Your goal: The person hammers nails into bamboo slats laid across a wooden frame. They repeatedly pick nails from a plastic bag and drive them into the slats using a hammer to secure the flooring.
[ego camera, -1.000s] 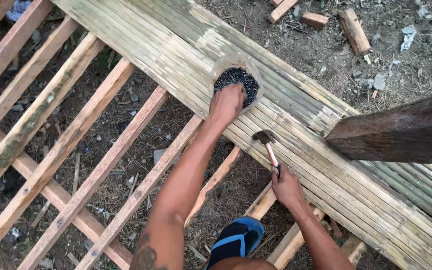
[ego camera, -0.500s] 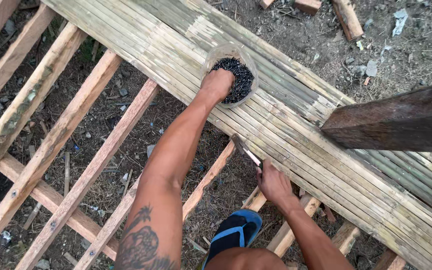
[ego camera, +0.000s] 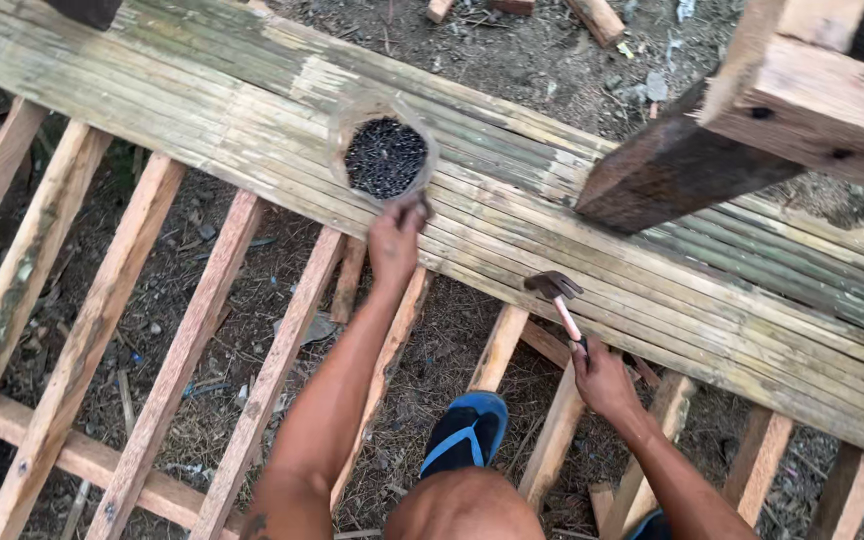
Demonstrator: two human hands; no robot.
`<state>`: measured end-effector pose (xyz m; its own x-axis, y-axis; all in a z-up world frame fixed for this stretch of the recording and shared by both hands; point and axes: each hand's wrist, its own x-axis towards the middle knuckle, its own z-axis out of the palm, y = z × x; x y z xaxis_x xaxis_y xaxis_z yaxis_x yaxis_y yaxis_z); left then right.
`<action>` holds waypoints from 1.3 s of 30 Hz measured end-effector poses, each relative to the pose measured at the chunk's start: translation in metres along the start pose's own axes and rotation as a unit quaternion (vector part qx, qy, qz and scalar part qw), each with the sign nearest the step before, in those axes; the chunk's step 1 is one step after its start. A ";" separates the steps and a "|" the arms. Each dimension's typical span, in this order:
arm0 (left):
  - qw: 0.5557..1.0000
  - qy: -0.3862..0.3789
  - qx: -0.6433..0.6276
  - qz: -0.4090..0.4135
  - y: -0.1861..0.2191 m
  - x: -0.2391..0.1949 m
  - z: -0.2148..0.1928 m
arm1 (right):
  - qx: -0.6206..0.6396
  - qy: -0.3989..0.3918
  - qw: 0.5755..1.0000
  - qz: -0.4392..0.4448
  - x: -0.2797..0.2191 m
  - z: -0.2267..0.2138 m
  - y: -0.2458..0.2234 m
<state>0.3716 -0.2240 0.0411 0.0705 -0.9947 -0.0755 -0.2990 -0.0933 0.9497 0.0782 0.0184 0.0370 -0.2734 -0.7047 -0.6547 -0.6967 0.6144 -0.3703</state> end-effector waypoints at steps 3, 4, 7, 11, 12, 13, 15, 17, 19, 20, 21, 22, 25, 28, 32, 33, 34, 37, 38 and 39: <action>0.989 -0.148 0.010 -0.022 -0.022 -0.070 0.045 | -0.014 0.126 0.984 -0.124 -0.009 0.005 0.027; 0.981 -0.189 0.049 -0.009 -0.028 -0.088 0.059 | -0.008 0.125 0.985 -0.119 -0.012 0.006 0.032; 0.955 -0.161 0.053 0.243 -0.040 -0.121 0.094 | 0.010 0.099 0.992 -0.082 -0.023 0.004 0.031; 0.937 -0.190 0.182 0.228 -0.042 -0.123 0.119 | 0.043 0.056 0.997 -0.042 -0.044 -0.007 0.015; 0.935 -0.202 0.199 0.214 -0.044 -0.123 0.122 | 0.048 0.055 0.996 -0.049 -0.050 -0.010 0.012; 0.932 -0.213 0.217 0.199 -0.045 -0.124 0.124 | 0.052 0.085 0.990 -0.100 -0.056 -0.012 0.010; 0.935 -0.211 0.192 0.212 -0.048 -0.125 0.124 | 0.061 0.144 0.967 -0.203 -0.061 -0.015 0.006; 0.936 -0.205 0.179 0.224 -0.048 -0.118 0.124 | 0.087 0.172 0.952 -0.238 -0.057 -0.017 -0.001; 0.937 -0.206 0.178 0.221 -0.051 -0.122 0.123 | 0.066 0.144 0.965 -0.207 -0.056 -0.014 -0.002; 0.935 -0.206 0.183 0.222 -0.052 -0.124 0.123 | 0.030 0.104 0.981 -0.162 -0.056 -0.012 -0.001; 0.934 -0.206 0.189 0.224 -0.051 -0.126 0.122 | -0.006 0.064 0.991 -0.115 -0.055 -0.010 0.000; 0.932 -0.204 0.195 0.228 -0.050 -0.123 0.123 | -0.005 0.056 0.993 -0.108 -0.052 -0.009 0.000; 0.934 -0.205 0.182 0.229 -0.048 -0.120 0.124 | 0.031 0.055 0.992 -0.111 -0.048 -0.010 0.003; 0.935 -0.208 0.178 0.224 -0.055 -0.123 0.124 | 0.048 0.051 0.991 -0.118 -0.045 -0.005 0.006; 0.944 -0.226 0.183 0.157 -0.068 -0.124 0.127 | -0.006 0.007 0.996 -0.092 -0.034 -0.002 0.011; 0.956 -0.224 0.163 0.099 -0.074 -0.127 0.128 | 0.017 0.017 0.994 -0.104 -0.033 0.001 0.014; 0.965 -0.220 0.138 0.034 -0.079 -0.135 0.134 | 0.009 0.003 0.996 -0.093 -0.037 0.000 0.025; 0.908 0.157 -0.176 -0.347 -0.092 -0.117 0.150 | -0.016 -0.033 0.997 -0.072 -0.042 0.005 0.050; 0.874 0.160 -0.261 -0.377 -0.095 -0.108 0.157 | -0.039 -0.045 0.995 -0.074 -0.046 0.007 0.061; 0.832 0.163 -0.344 -0.404 -0.096 -0.091 0.166 | -0.060 -0.058 0.994 -0.076 -0.045 0.007 0.068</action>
<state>0.2358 -0.1322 -0.0932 0.2706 -0.5443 -0.7941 0.5791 -0.5669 0.5859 0.0480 0.0949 0.0367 -0.0853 -0.7366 -0.6709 -0.8006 0.4515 -0.3939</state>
